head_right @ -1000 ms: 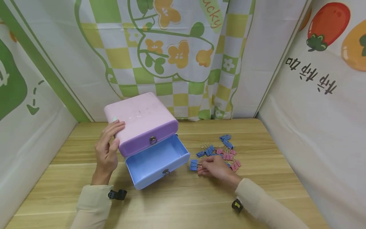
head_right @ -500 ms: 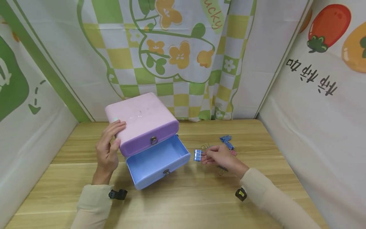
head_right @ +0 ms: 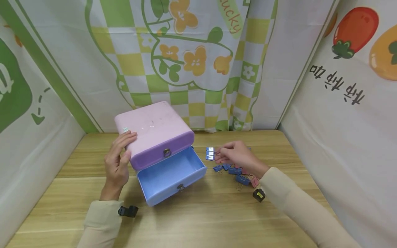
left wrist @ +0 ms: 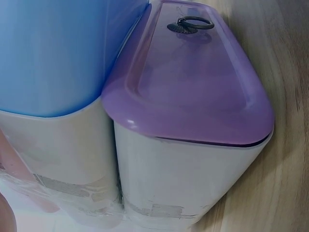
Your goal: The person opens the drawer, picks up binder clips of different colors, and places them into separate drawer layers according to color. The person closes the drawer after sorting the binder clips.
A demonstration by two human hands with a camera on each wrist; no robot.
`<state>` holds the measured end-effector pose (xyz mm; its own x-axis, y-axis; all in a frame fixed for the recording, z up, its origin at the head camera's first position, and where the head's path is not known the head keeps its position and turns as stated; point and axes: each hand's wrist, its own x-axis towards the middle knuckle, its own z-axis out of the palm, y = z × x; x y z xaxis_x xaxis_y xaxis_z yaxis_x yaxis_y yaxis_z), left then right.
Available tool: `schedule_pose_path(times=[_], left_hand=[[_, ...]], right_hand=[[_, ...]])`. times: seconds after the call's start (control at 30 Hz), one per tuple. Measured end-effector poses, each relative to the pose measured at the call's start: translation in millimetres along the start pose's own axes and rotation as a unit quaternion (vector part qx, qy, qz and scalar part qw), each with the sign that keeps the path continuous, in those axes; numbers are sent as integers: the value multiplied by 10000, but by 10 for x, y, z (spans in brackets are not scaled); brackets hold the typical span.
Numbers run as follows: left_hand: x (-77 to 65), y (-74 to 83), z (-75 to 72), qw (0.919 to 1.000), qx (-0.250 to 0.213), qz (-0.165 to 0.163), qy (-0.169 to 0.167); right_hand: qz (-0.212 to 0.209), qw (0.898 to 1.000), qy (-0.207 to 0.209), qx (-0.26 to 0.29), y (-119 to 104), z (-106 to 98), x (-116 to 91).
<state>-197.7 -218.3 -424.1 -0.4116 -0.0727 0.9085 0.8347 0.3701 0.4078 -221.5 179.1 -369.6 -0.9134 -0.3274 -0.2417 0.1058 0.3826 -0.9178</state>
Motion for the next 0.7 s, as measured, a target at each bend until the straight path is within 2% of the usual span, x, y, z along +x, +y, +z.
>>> schedule_pose_path(times=[0.2,0.37,0.7], left_hand=[[-4,-2,7,10000,-23,37,18],[-12,-7,7,10000,-11,27,11],[-9,-12,6,10000,-25,40,35]], right_hand=[[-105,9993,-319,162,-213,189,-21],[-230,9978,-620,51,-310,370,-7],[-342,9915,-1248,-97,-541,826,136]])
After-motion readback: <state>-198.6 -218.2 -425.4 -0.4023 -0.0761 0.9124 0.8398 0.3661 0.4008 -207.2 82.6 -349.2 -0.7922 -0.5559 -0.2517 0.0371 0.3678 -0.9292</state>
